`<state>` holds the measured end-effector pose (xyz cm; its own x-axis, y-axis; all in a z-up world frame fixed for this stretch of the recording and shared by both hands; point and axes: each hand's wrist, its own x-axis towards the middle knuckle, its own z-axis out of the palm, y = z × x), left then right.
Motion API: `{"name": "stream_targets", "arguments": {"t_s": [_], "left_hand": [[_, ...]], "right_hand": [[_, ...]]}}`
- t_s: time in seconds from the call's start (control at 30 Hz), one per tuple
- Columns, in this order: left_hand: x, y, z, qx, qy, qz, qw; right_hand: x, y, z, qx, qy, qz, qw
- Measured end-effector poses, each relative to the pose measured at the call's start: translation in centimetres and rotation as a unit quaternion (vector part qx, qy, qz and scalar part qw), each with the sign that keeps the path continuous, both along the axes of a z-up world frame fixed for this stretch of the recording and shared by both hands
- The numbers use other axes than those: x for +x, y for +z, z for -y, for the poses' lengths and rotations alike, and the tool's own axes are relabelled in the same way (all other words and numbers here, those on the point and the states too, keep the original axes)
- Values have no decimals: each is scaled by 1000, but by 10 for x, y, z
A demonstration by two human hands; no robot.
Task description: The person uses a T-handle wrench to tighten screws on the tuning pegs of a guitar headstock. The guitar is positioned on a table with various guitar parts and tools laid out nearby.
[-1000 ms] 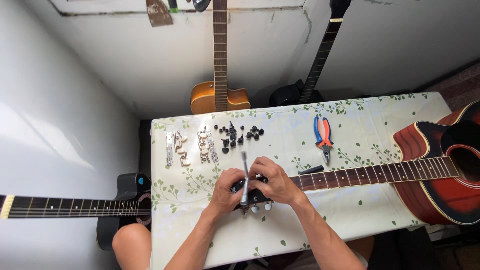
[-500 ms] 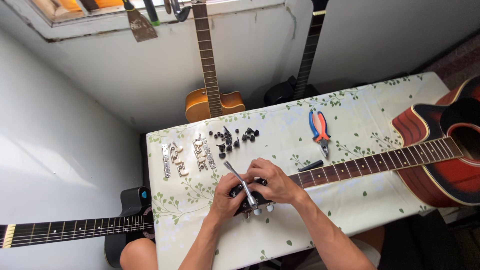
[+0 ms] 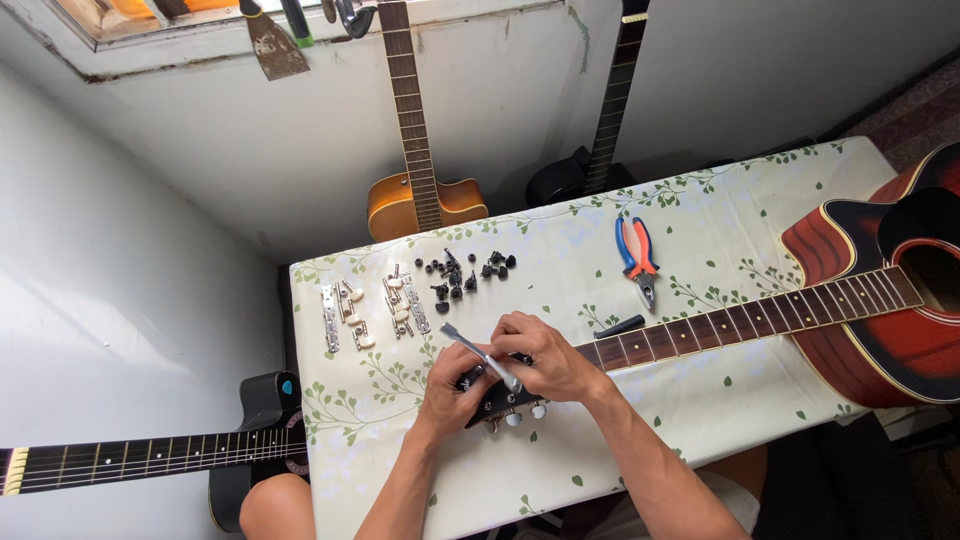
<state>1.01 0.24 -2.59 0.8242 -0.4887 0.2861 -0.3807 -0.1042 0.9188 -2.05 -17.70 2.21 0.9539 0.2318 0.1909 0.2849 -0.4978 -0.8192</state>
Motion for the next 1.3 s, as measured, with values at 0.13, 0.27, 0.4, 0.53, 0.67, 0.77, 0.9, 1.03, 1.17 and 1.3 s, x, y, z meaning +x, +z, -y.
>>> {"name": "stream_targets", "arguments": {"t_s": [0.13,0.27,0.4,0.53,0.67,0.77,0.9,1.03,1.17,1.3], "left_hand": [[-2,-10,0,-1,-2,11,1000],[-1,-11,1,-20,7,-16,1000],[1,-3,-2,-6,-13,1,1000],[0,-18,-1,5,-1,9,1000],[-1,-16,1,-19,10,-12,1000],[-1,-14,-1,-17,-2,-9,1000],[0,-6,-3,-6,-9,18,1000],[-3,-13,0,-19,27,-20,999],[1,-13,1,-17,-3,19,1000],[-3,-3,-1,4,-3,21,1000]], "right_hand": [[0,-4,1,10,-10,5,1000],[0,5,-1,-6,-20,4,1000],[0,5,-3,-12,5,3,1000],[0,-3,-1,3,-6,-1,1000],[-1,1,-1,-6,-25,-3,1000],[-2,6,-1,-3,-13,-1,1000],[-3,5,-3,30,-8,12,999],[-2,-2,-1,32,-22,13,999],[-4,12,-2,32,-9,16,999],[-2,-2,1,41,4,0,999]]}}
